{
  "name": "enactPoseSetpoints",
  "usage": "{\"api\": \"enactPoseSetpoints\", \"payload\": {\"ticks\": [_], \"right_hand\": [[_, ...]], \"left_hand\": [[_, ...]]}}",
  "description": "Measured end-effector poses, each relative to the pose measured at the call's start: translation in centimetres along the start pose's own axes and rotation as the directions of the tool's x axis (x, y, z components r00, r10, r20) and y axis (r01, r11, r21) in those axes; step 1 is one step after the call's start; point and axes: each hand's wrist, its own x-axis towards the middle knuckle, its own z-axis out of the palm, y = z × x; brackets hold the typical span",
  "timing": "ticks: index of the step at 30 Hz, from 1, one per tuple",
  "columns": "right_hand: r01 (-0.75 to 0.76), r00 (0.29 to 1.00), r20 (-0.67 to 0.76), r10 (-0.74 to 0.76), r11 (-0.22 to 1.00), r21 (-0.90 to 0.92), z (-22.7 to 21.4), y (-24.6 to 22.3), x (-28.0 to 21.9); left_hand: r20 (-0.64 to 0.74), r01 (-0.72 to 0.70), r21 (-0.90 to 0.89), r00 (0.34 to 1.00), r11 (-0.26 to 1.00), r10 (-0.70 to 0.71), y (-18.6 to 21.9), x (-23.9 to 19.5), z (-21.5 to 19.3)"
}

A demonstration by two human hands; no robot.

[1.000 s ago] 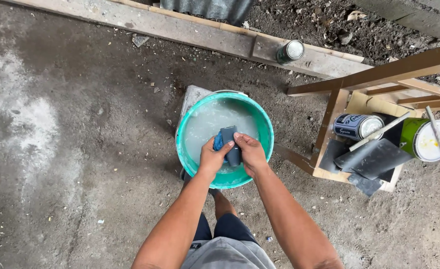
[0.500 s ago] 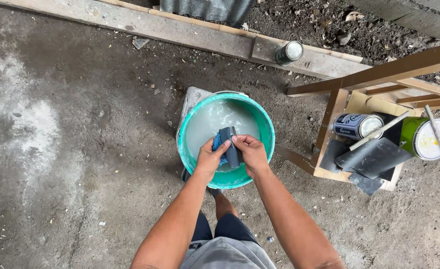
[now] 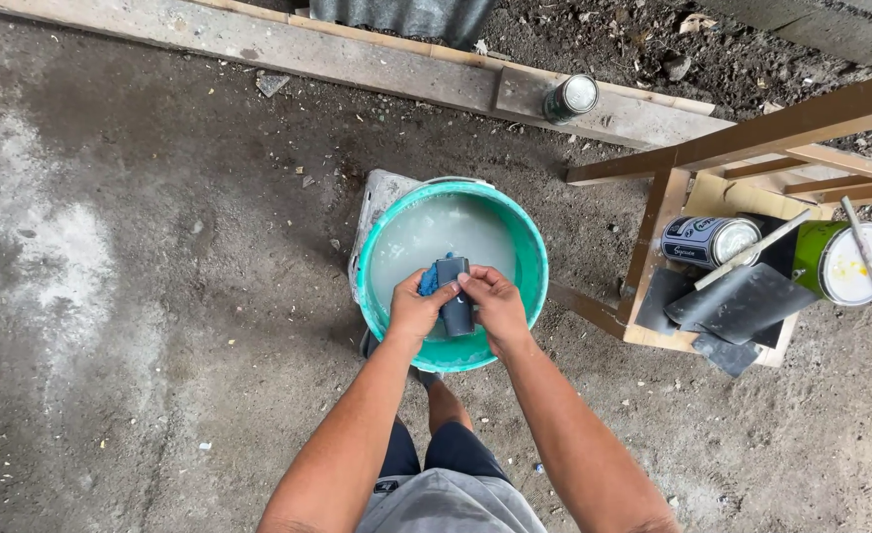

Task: The person wets a sanding block and a blue cloth in a bucket of water, then proceeds to sand the surface of a white car part. They repeatedly wipe the area with the cloth and sand with the block, occasionally dipping the tools back into the water to rinse them.

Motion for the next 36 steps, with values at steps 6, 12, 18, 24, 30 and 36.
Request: {"api": "enactPoseSetpoints", "payload": {"ticks": [6,12,18,24,30,36], "right_hand": [[0.194,0.973,-0.116,-0.197,0.98,-0.036,-3.8,5.3,7.4],[0.128,0.834,-0.221,-0.506,0.566,-0.814,-4.5,10.9,11.5],[0.045,0.966,-0.242,-0.088,0.983,-0.176,-3.9,8.9,9.5],[0.276,0.949,-0.129,-0.288,0.956,-0.099,-0.7,2.2,-1.2],[0.484,0.855,-0.004,-0.518,0.803,-0.348,-1.6,1.2,-1.8],[0.213,0.963,-0.122,-0.238,0.958,-0.192,-0.3,-0.6,1.7]], "left_hand": [[-0.07,0.118,0.184,0.992,0.976,-0.107,-0.9,3.7,-1.7],[-0.334,0.018,0.759,0.869,0.651,0.365,-11.8,11.3,-3.4],[0.16,0.001,-0.243,0.986,0.97,0.039,0.9,1.6,1.8],[-0.101,-0.373,0.685,0.802,0.626,0.588,8.8,-6.6,5.9],[-0.056,-0.314,0.754,0.845,0.577,0.532,11.8,-8.0,5.9],[-0.238,-0.319,0.613,0.798,0.723,0.554,6.0,-2.1,4.0]]}}
